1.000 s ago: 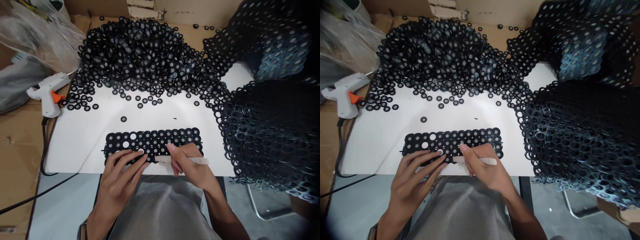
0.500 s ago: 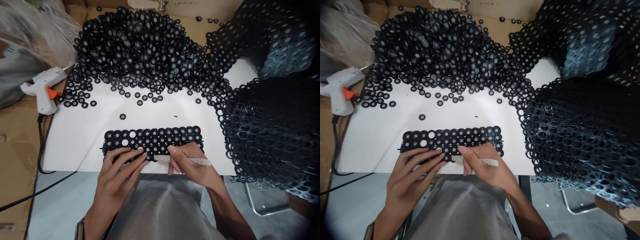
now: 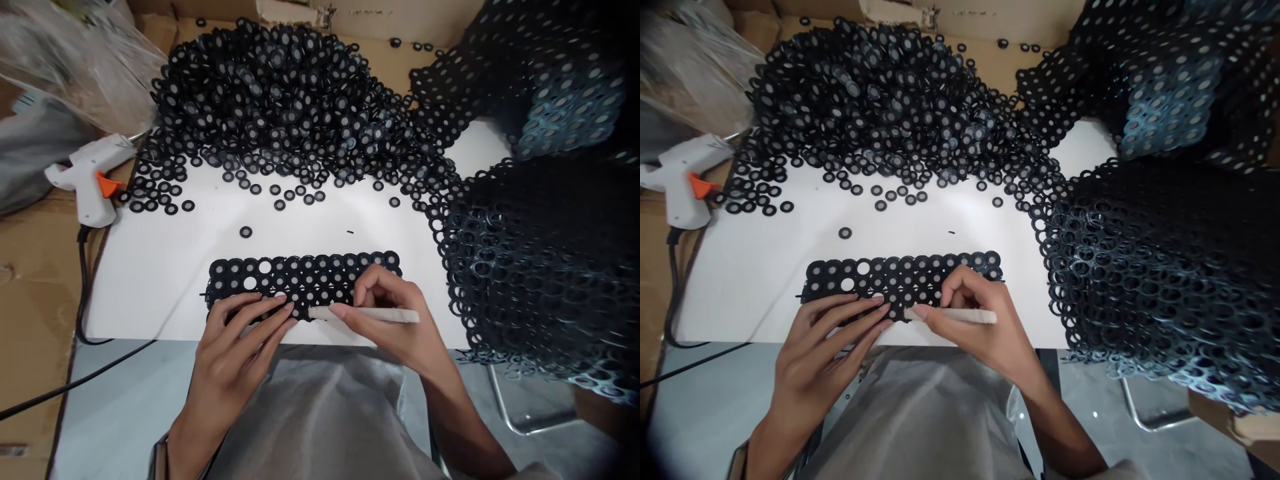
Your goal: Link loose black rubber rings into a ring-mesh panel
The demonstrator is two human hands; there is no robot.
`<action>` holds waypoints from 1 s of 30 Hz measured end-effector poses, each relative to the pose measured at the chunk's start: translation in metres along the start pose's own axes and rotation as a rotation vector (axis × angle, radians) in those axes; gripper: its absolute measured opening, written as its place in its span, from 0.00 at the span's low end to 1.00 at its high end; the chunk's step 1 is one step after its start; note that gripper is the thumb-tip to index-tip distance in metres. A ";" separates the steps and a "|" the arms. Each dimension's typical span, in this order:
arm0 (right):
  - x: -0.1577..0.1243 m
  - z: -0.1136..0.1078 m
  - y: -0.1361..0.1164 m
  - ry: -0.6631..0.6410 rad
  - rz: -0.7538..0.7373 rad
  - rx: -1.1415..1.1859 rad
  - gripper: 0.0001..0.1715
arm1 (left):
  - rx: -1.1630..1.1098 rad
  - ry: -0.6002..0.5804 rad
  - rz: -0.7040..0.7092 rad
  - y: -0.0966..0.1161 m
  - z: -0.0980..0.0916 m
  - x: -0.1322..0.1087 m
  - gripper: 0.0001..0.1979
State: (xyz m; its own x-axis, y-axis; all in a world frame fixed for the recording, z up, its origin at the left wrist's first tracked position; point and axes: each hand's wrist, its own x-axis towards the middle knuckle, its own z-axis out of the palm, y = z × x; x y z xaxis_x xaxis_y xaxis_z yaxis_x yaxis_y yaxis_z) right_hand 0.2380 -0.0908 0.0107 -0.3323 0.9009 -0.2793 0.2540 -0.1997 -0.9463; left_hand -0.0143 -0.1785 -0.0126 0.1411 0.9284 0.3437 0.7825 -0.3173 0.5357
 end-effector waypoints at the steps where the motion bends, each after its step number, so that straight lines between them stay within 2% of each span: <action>1: -0.002 -0.004 0.000 0.003 -0.002 -0.002 0.20 | 0.003 0.009 0.008 0.000 0.001 0.000 0.24; 6: -0.013 -0.028 0.001 -0.102 -0.015 -0.162 0.08 | -0.002 0.035 0.022 -0.001 0.002 0.001 0.23; 8: -0.016 -0.032 -0.001 -0.144 -0.030 -0.256 0.06 | -0.006 0.031 0.022 0.000 0.001 0.001 0.23; 13: -0.018 -0.023 -0.010 -0.157 -0.169 -0.517 0.09 | -0.023 0.041 0.037 -0.003 0.001 0.003 0.23; 17: -0.011 -0.019 -0.005 -0.191 -0.280 -0.680 0.16 | -0.031 0.049 0.051 -0.007 0.003 0.002 0.25; 20: -0.004 -0.020 0.007 -0.192 -0.386 -0.695 0.17 | -0.023 0.057 0.057 -0.009 0.004 0.002 0.24; 25: 0.002 -0.019 0.030 -0.117 -0.568 -0.720 0.20 | -0.025 0.084 0.062 -0.010 0.006 0.003 0.23; 30: 0.002 -0.016 0.035 -0.082 -0.650 -0.767 0.21 | -0.038 0.062 0.056 -0.011 0.005 0.002 0.23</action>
State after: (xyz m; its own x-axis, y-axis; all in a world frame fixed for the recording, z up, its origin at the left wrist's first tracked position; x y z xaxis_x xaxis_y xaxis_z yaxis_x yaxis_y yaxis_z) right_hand 0.2607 -0.0901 -0.0202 -0.6681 0.7121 0.2160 0.5076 0.6484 -0.5674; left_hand -0.0193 -0.1725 -0.0217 0.1453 0.8959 0.4198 0.7509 -0.3761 0.5428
